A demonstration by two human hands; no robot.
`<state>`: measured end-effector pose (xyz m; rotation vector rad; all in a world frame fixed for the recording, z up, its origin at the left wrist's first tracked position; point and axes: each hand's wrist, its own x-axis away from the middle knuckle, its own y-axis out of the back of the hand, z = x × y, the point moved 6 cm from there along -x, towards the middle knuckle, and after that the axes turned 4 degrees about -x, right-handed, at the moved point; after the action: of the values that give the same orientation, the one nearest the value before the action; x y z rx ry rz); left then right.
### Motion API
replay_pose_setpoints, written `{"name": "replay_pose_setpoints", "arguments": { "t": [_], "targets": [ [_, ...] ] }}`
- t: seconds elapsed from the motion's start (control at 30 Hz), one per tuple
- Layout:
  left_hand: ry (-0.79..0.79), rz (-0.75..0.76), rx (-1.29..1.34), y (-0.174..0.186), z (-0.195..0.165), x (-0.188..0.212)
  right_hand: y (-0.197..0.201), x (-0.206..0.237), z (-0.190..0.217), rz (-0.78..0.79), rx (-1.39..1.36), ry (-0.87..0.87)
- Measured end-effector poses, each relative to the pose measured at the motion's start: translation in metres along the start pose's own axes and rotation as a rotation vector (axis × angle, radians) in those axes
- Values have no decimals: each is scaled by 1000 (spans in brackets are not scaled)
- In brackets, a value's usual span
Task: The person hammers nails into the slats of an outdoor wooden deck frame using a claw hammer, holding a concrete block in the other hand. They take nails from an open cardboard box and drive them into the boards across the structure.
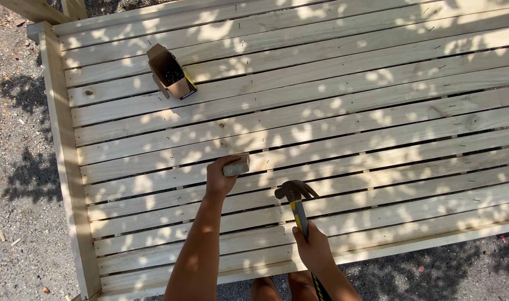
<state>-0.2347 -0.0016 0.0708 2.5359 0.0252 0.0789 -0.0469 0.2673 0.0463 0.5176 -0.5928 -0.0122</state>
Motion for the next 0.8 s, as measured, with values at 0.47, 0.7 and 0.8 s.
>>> {"name": "replay_pose_setpoints", "arguments": {
  "t": [0.47,0.7,0.8],
  "targets": [
    [101,27,24,-21,14,-17,-39,3,117,93,150,356],
    [140,33,90,-13,31,-18,-52,1,90,23,129,465],
    [107,25,37,-8,38,-16,-61,-8,56,124,141,232]
  ]
}}
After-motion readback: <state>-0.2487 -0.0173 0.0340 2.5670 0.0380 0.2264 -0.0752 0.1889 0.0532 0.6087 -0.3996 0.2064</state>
